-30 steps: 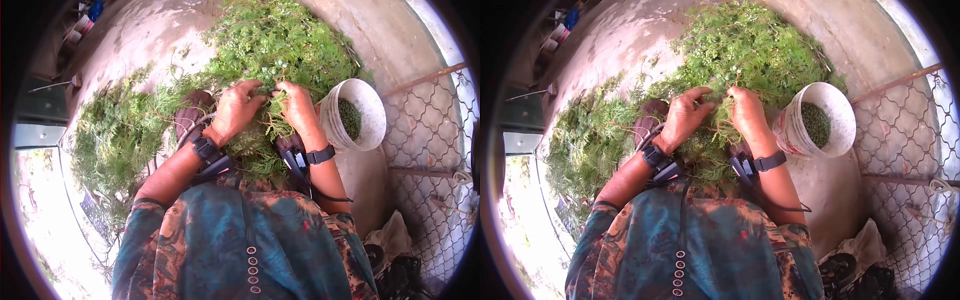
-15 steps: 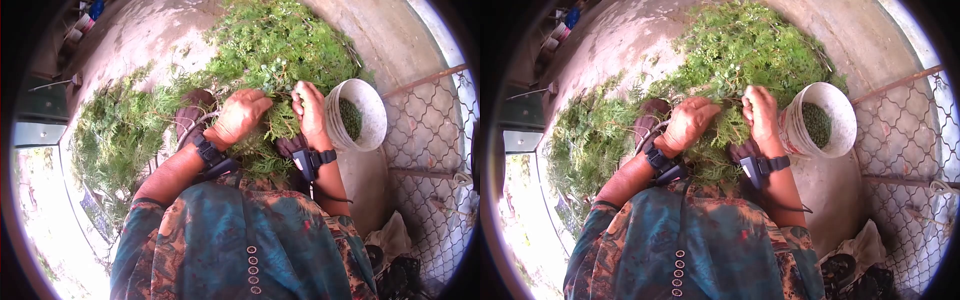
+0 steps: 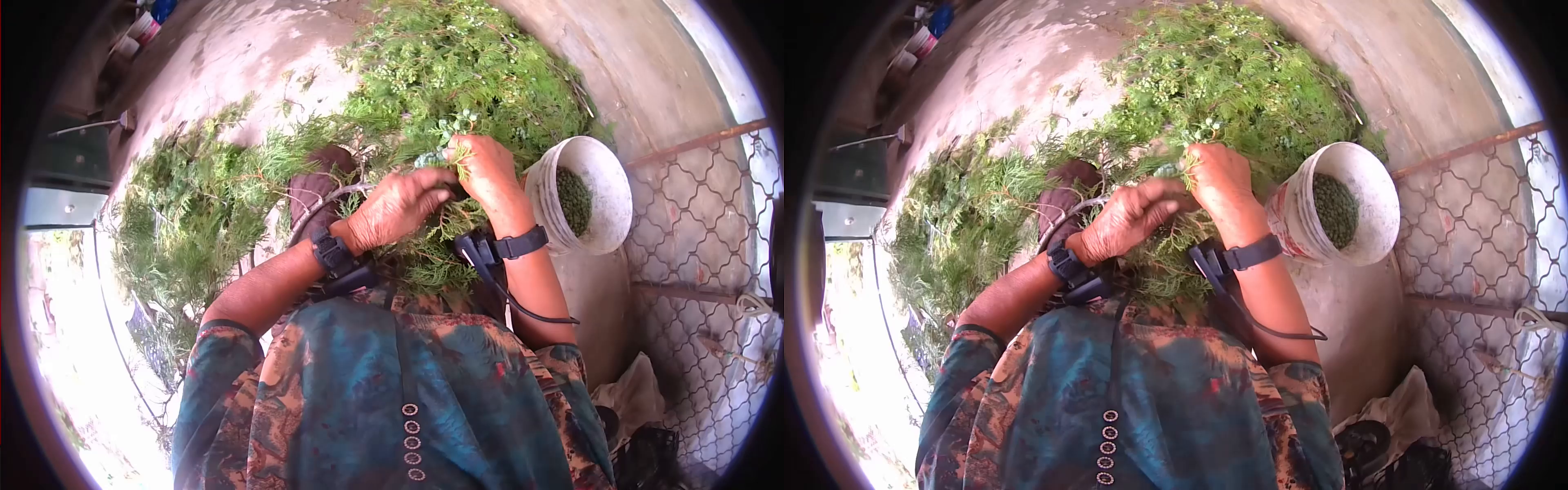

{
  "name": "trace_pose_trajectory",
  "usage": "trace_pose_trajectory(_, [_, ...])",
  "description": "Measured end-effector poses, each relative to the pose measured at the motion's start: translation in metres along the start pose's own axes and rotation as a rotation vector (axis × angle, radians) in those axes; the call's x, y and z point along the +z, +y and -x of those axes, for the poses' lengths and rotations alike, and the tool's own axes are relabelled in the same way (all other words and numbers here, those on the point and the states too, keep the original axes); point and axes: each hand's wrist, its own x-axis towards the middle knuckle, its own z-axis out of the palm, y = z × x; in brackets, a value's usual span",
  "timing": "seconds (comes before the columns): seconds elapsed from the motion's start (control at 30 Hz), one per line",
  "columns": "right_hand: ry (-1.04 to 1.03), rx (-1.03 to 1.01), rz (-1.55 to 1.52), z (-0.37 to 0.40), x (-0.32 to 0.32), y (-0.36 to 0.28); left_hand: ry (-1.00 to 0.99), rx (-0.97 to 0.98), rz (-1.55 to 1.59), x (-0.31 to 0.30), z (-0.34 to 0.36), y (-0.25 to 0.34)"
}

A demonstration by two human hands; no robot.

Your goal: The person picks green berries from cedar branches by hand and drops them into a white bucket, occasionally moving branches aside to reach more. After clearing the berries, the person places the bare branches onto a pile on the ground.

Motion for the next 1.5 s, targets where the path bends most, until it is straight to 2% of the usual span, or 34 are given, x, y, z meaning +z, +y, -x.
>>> trace_pose_trajectory(0.07, [-0.005, -0.085, -0.051, 0.003, -0.002, 0.002, 0.172, -0.188, 0.215, 0.002, 0.001, -0.010])
trace_pose_trajectory(0.17, [-0.023, -0.133, -0.032, 0.009, -0.007, 0.002, 0.277, -0.411, 0.068, -0.013, -0.002, 0.001])
trace_pose_trajectory(0.2, [-0.014, -0.111, -0.142, 0.010, -0.004, 0.005, 0.278, -0.412, 0.069, -0.011, -0.001, -0.006])
trace_pose_trajectory(0.27, [-0.005, -0.104, -0.141, 0.011, -0.007, 0.001, 0.419, -0.134, -0.336, -0.005, 0.001, -0.025])
trace_pose_trajectory(0.3, [0.007, -0.095, -0.141, 0.011, -0.009, -0.002, 0.421, -0.135, -0.336, -0.009, 0.001, -0.028])
trace_pose_trajectory(0.37, [-0.005, -0.076, -0.132, 0.013, -0.011, -0.005, 0.116, -0.226, -0.310, -0.015, 0.000, -0.033])
trace_pose_trajectory(0.4, [-0.017, -0.056, -0.123, 0.014, -0.012, -0.006, 0.117, -0.227, -0.309, -0.016, -0.002, -0.035])
trace_pose_trajectory(0.5, [0.023, -0.091, -0.158, 0.018, -0.008, -0.003, -0.118, -0.180, -0.447, -0.018, -0.009, -0.041])
trace_pose_trajectory(0.53, [0.024, -0.092, -0.157, 0.019, -0.007, -0.003, -0.116, -0.179, -0.447, -0.016, -0.010, -0.045])
trace_pose_trajectory(0.6, [-0.001, -0.053, -0.155, 0.018, -0.007, -0.004, -0.016, -0.217, -0.246, -0.013, -0.010, -0.051])
trace_pose_trajectory(0.83, [-0.050, -0.047, -0.195, 0.017, -0.014, -0.004, 0.099, -0.226, -0.307, -0.008, -0.003, -0.037])
trace_pose_trajectory(0.9, [-0.027, 0.005, -0.294, 0.016, -0.016, -0.005, 0.211, -0.172, -0.315, -0.007, -0.002, -0.033])
trace_pose_trajectory(0.93, [0.024, -0.045, -0.360, 0.014, -0.013, -0.004, 0.210, -0.167, -0.317, -0.008, -0.002, -0.031])
trace_pose_trajectory(1.0, [0.092, -0.049, -0.418, 0.011, -0.016, -0.015, 0.386, -0.131, -0.323, -0.013, -0.002, -0.024])
trace_pose_trajectory(1.03, [0.153, -0.057, -0.480, 0.010, -0.018, -0.023, 0.386, -0.131, -0.328, -0.018, -0.002, -0.019])
trace_pose_trajectory(1.1, [0.162, -0.048, -0.540, 0.003, -0.019, -0.036, 0.479, -0.066, -0.389, -0.030, 0.001, -0.009])
trace_pose_trajectory(1.17, [0.271, -0.123, -0.525, -0.003, -0.018, -0.043, 0.488, -0.047, -0.412, -0.036, 0.005, -0.005])
trace_pose_trajectory(1.23, [0.284, -0.136, -0.527, -0.004, -0.014, -0.049, 0.544, 0.047, -0.471, -0.037, 0.007, -0.008])
trace_pose_trajectory(1.3, [0.268, -0.045, -0.542, -0.002, 0.000, -0.043, 0.521, 0.045, -0.526, -0.036, 0.011, -0.011])
trace_pose_trajectory(1.37, [0.307, -0.124, -0.620, 0.000, 0.009, -0.034, 0.503, 0.026, -0.560, -0.033, 0.015, -0.014])
trace_pose_trajectory(1.43, [-0.026, 0.355, -1.375, 0.008, 0.005, -0.037, 0.475, 0.018, -0.572, -0.029, 0.017, -0.020])
trace_pose_trajectory(1.47, [-0.013, 0.501, -1.599, 0.009, 0.002, -0.041, 0.479, 0.009, -0.598, -0.024, 0.018, -0.025])
trace_pose_trajectory(1.5, [-0.019, 0.516, -1.816, 0.012, 0.003, -0.034, 0.484, 0.000, -0.625, -0.020, 0.018, -0.030])
